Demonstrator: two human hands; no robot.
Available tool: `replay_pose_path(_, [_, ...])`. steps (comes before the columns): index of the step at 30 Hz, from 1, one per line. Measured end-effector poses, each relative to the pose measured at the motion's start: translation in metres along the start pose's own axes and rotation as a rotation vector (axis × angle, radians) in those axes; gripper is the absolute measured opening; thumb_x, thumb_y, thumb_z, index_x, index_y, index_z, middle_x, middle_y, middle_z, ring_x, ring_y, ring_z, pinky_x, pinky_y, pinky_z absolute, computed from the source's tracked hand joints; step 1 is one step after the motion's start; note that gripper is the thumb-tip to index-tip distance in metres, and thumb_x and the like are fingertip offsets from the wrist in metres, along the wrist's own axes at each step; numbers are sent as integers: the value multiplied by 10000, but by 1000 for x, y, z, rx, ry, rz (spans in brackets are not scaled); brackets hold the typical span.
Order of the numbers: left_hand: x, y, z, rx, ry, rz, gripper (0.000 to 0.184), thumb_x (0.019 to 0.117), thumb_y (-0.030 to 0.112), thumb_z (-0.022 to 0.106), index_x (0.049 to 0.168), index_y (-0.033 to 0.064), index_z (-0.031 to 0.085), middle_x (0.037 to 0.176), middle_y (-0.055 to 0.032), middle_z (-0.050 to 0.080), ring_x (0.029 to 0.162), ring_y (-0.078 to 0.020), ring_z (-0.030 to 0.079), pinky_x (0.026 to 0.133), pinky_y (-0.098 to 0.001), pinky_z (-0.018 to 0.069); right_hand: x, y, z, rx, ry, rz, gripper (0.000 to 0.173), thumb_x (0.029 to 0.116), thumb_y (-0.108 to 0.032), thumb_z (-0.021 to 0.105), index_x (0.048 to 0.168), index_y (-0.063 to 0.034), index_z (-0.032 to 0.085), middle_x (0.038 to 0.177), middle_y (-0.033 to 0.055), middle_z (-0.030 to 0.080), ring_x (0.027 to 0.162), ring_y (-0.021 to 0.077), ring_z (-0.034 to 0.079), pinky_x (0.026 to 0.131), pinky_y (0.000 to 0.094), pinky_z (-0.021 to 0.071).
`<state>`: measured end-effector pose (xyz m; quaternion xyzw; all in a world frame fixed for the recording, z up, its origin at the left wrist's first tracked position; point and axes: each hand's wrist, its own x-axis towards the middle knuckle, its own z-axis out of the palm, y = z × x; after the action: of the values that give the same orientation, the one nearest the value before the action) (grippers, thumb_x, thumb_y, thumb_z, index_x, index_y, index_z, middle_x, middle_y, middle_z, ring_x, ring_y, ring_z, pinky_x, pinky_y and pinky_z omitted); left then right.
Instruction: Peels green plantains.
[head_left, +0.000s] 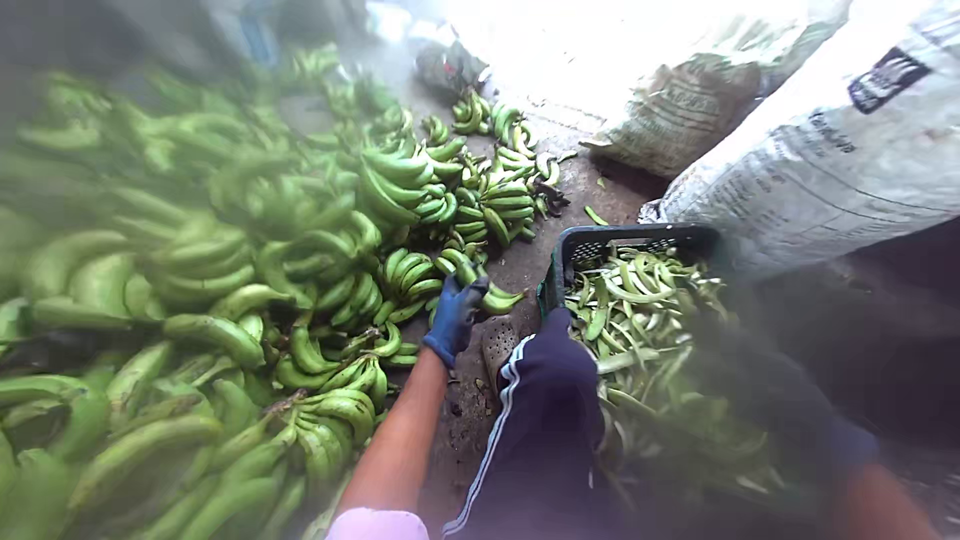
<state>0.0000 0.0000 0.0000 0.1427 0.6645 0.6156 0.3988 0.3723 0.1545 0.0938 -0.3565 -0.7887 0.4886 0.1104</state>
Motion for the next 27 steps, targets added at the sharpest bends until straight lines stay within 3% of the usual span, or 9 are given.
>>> replay_pose_path(3, [-23, 68, 78, -41, -233, 176, 518, 968, 329, 686, 1427, 186, 493, 1197, -102, 678, 981, -274, 707, 790, -476, 627, 4, -1, 27, 70, 49, -98, 612, 977, -438, 636, 1485, -128, 495, 1125, 32, 722, 895, 128, 715, 789, 381, 631])
replay_pose_path(5, [-46, 97, 127, 70, -346, 277, 487, 958, 315, 686, 1396, 187, 516, 1145, -78, 692, 913, -223, 703, 742, -424, 617, 1, -3, 34, 156, 135, -82, 557, 986, -396, 621, 1450, -106, 512, 1027, 28, 728, 789, 132, 705, 701, 369, 622])
replay_pose_path(11, [-90, 97, 217, 517, -479, 543, 488, 966, 313, 691, 1404, 171, 527, 1041, -96, 700, 831, -206, 684, 724, -447, 585, -32, -2, 0, 351, 487, -241, 500, 969, -317, 640, 1400, -87, 533, 962, 41, 749, 715, 157, 713, 636, 356, 626])
replay_pose_path(13, [-90, 79, 227, 472, -519, 582, 460, 963, 274, 696, 1387, 175, 547, 1078, -78, 701, 854, -178, 694, 746, -416, 602, -44, 11, -8, 320, 405, -57, 444, 992, -326, 592, 1352, -69, 545, 905, 33, 731, 657, 137, 686, 588, 327, 605])
replay_pose_path(15, [-90, 66, 229, 388, -568, 570, 451, 960, 257, 689, 1388, 201, 557, 1106, -38, 704, 859, -129, 689, 737, -366, 600, -47, 29, -10, 235, 159, 347, 402, 1044, -349, 546, 1361, -102, 562, 887, 73, 704, 656, 175, 676, 597, 371, 589])
replay_pose_path(17, [-89, 66, 228, 294, -638, 515, 479, 978, 283, 651, 1433, 236, 511, 1134, -17, 692, 848, -107, 671, 711, -333, 588, -48, 36, -7, 241, 104, 491, 401, 1050, -400, 537, 1350, -134, 557, 890, 73, 714, 660, 183, 690, 595, 373, 593])
replay_pose_path(21, [-83, 65, 235, 49, -672, 424, 667, 976, 266, 563, 1581, 320, 286, 1297, -12, 631, 929, -102, 660, 734, -326, 588, -58, 37, -4, 427, 267, 124, 437, 999, -388, 595, 1310, -82, 607, 874, 35, 734, 662, 159, 698, 575, 325, 607])
replay_pose_path(25, [-85, 66, 245, -220, -545, 401, 410, 1053, 362, 407, 1449, 266, 449, 1136, 58, 646, 886, -34, 635, 734, -246, 566, -58, 31, 5, 369, 249, -78, 410, 973, -411, 647, 1235, -96, 635, 831, -24, 720, 652, 104, 681, 589, 292, 598])
replay_pose_path(27, [-87, 75, 252, -351, -485, 354, 406, 1102, 432, 253, 1268, 232, 565, 938, 75, 679, 778, -31, 650, 660, -234, 572, -56, 30, 8, 332, 244, -158, 419, 968, -416, 670, 1238, -98, 644, 842, -28, 728, 667, 95, 686, 600, 292, 604])
